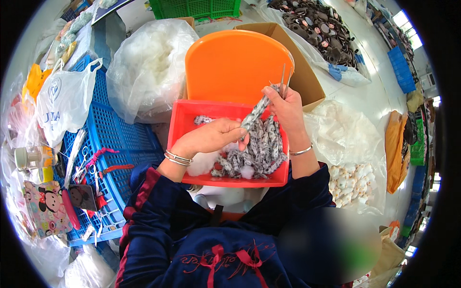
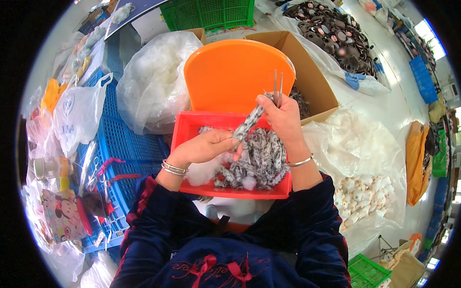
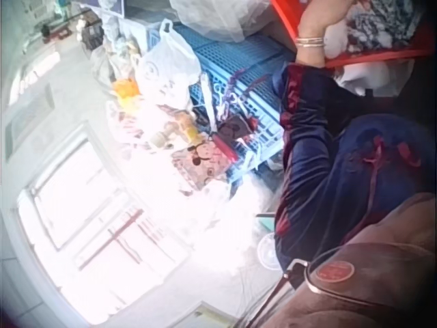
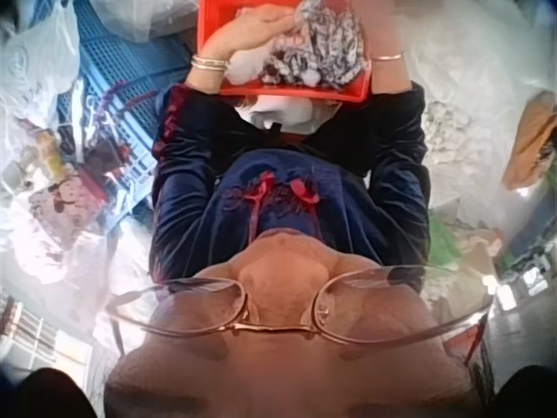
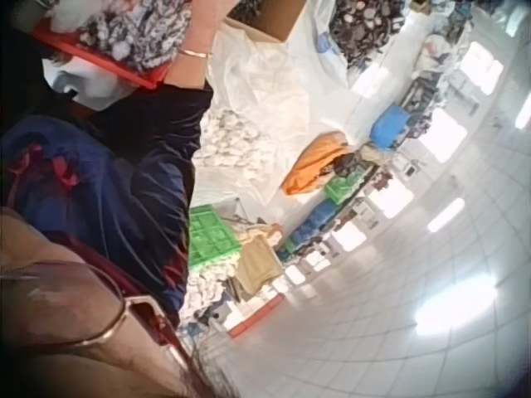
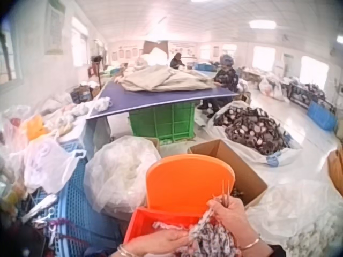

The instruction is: The person uses a pair of tweezers to insert white cotton into small patterned fabric pieces held in a red tray. The person repeatedly picks up cotton, inserts it into the fabric, and places the stuffed pieces back in the tray.

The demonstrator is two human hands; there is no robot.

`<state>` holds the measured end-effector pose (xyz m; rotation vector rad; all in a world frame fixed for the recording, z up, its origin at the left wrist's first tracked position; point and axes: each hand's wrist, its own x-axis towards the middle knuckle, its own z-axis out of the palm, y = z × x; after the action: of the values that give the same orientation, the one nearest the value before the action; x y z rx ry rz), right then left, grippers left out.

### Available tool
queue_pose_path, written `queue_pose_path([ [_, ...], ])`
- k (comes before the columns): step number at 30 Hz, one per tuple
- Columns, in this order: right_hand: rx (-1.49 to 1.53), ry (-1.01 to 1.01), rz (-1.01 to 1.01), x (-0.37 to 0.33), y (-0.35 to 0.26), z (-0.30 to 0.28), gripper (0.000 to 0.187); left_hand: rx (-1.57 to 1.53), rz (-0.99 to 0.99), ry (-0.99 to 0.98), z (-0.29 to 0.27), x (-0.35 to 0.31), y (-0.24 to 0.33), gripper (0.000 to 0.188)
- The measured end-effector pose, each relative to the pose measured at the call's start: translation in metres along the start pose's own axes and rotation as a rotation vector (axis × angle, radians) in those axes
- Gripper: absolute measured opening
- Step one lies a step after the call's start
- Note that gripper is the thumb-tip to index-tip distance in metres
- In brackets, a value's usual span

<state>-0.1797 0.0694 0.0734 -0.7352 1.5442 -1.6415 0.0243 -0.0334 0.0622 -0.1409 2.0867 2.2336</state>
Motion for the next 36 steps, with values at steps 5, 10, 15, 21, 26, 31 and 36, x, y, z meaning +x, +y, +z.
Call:
queue_pose_path([
  [5, 0.088, 0.007, 0.039, -0.005, -0.002, 0.010, 0.021, -0.075, -0.037, 0.205, 0.003, 0.001, -0.003, 0.033],
  [10, 0.092, -0.162, 0.209, -0.012, 0.006, 0.018, 0.030, -0.247, 0.120, 0.503, 0.009, 0.009, -0.001, 0.035],
  [15, 0.153, -0.323, 0.193, -0.023, 0.010, 0.029, 0.018, -0.117, 0.283, 0.590, 0.010, 0.016, -0.018, 0.029],
  [21, 0.052, -0.279, 0.145, -0.023, 0.001, 0.026, 0.014, 0.065, 0.231, 0.592, 0.002, 0.010, -0.016, 0.031],
  [26, -0.087, -0.352, 0.043, -0.020, 0.015, 0.022, 0.012, -0.081, 0.078, 0.634, 0.002, 0.006, 0.000, 0.021],
  [31, -0.189, -0.323, 0.014, -0.024, 0.012, 0.027, 0.013, -0.196, 0.033, 0.678, 0.002, 0.007, 0.000, 0.018],
  [36, -0.021, -0.283, 0.168, -0.025, -0.004, 0.023, 0.015, -0.286, 0.019, 0.765, -0.004, 0.005, 0.001, 0.017],
])
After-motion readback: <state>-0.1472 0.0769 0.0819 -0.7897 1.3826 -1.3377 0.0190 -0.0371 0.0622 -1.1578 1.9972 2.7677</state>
